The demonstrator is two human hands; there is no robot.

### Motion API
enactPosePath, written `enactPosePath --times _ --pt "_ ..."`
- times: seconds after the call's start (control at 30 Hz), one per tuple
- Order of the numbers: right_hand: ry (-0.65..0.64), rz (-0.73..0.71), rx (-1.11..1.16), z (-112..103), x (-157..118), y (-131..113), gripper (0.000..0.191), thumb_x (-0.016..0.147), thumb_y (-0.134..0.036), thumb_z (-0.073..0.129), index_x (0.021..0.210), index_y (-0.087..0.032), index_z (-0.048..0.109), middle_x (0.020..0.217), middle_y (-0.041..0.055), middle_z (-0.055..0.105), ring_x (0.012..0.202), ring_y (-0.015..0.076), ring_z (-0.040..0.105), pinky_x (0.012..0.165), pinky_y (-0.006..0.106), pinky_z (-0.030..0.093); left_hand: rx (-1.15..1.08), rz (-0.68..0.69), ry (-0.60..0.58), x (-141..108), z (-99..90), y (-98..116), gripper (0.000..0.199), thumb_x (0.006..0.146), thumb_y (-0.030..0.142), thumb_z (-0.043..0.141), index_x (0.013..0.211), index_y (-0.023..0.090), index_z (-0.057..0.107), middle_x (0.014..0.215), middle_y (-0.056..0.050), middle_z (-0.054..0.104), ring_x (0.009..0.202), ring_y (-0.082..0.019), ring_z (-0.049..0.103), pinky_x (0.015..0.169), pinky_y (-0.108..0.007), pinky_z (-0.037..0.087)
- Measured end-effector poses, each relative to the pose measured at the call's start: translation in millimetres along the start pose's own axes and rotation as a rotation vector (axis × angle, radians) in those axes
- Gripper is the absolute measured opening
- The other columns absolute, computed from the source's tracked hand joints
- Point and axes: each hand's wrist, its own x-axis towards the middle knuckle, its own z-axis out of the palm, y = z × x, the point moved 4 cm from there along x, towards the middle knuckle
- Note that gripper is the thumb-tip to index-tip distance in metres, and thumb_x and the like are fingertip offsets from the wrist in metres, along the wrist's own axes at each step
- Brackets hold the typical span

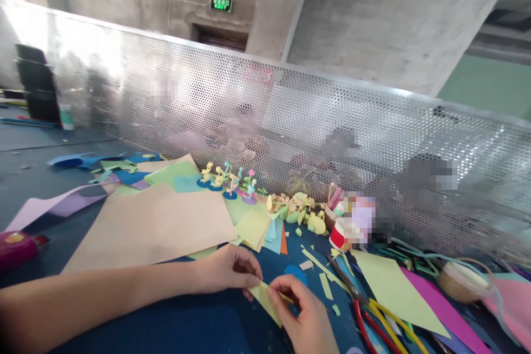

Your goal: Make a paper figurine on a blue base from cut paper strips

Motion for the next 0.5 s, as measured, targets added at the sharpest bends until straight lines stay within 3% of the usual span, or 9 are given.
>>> enactPosePath --times 0.5 --pt "-0.001 0.021 0.05 1.4 -0.1 2.0 0.03 0.077 -0.051 0.053 0.079 -0.022 0.061 0.072 0.0013 0.067 0.067 0.0161 0.065 0.061 0.017 0.051 0.07 0.065 0.012 1.8 -2.9 -6.4 0.031 0.066 0.041 0.068 0.081 0.014 0.064 0.066 0.0 0.062 0.068 -0.015 0.064 0.069 -0.028 0.05"
